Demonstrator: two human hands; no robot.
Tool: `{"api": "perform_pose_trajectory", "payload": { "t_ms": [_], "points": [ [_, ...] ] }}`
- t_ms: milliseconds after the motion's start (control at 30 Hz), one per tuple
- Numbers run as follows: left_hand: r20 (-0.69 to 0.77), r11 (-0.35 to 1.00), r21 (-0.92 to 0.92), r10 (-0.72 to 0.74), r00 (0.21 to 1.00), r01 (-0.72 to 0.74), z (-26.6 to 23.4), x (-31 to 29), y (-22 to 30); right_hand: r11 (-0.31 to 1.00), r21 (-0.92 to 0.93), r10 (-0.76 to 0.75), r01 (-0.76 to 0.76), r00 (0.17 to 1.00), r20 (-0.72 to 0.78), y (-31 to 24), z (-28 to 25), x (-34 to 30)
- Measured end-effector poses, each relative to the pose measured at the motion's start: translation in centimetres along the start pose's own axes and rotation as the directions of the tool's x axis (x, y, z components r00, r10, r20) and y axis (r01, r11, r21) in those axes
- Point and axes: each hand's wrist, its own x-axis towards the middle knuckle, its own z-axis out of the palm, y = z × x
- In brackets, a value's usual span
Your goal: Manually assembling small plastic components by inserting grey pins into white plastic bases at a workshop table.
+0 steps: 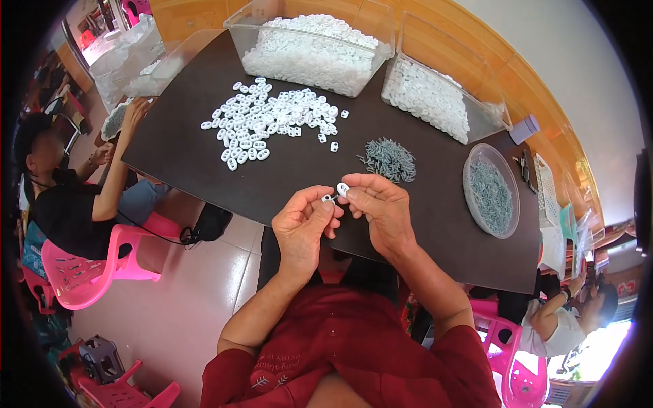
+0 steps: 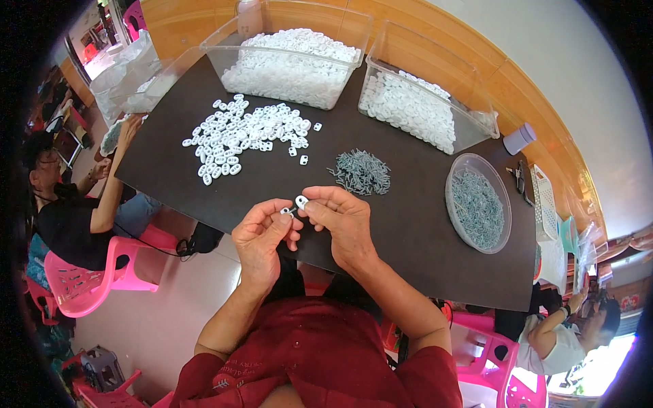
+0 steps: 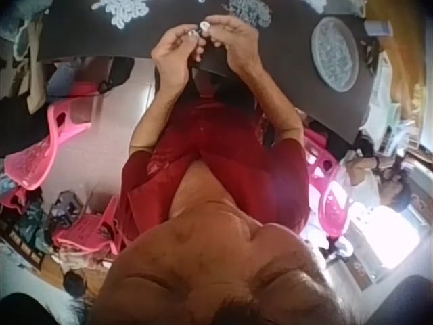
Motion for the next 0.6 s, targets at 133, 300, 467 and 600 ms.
{"api": "perform_pose_trajectory", "payload": {
  "t_ms": [133, 300, 467, 600],
  "points": [
    [-0.042, 0.998, 0.056, -0.001, 0.999, 0.003, 0.19, -0.21, 0.16, 1.000, 0.014, -0.008, 0.008, 1.000, -0.010, 0.38, 0.03, -0.03],
    [-0.064, 0.995, 0.099, 0.018, 0.998, -0.011, 0.12, -0.19, -0.06, 1.000, -0.015, -0.022, 0.022, 1.000, -0.010, 0.66, 0.25, -0.02],
    [-0.070, 0.990, 0.139, 0.009, 0.998, 0.001, 0.15, -0.32, 0.10, 0.997, -0.065, -0.051, 0.049, 0.998, -0.023, 0.80, 0.62, -0.15],
    [-0.073, 0.989, 0.145, 0.010, 0.997, 0.000, 0.26, -0.32, 0.03, 0.993, -0.051, -0.103, 0.103, 0.995, 0.000, 0.75, 0.88, -0.34]
  ]
}}
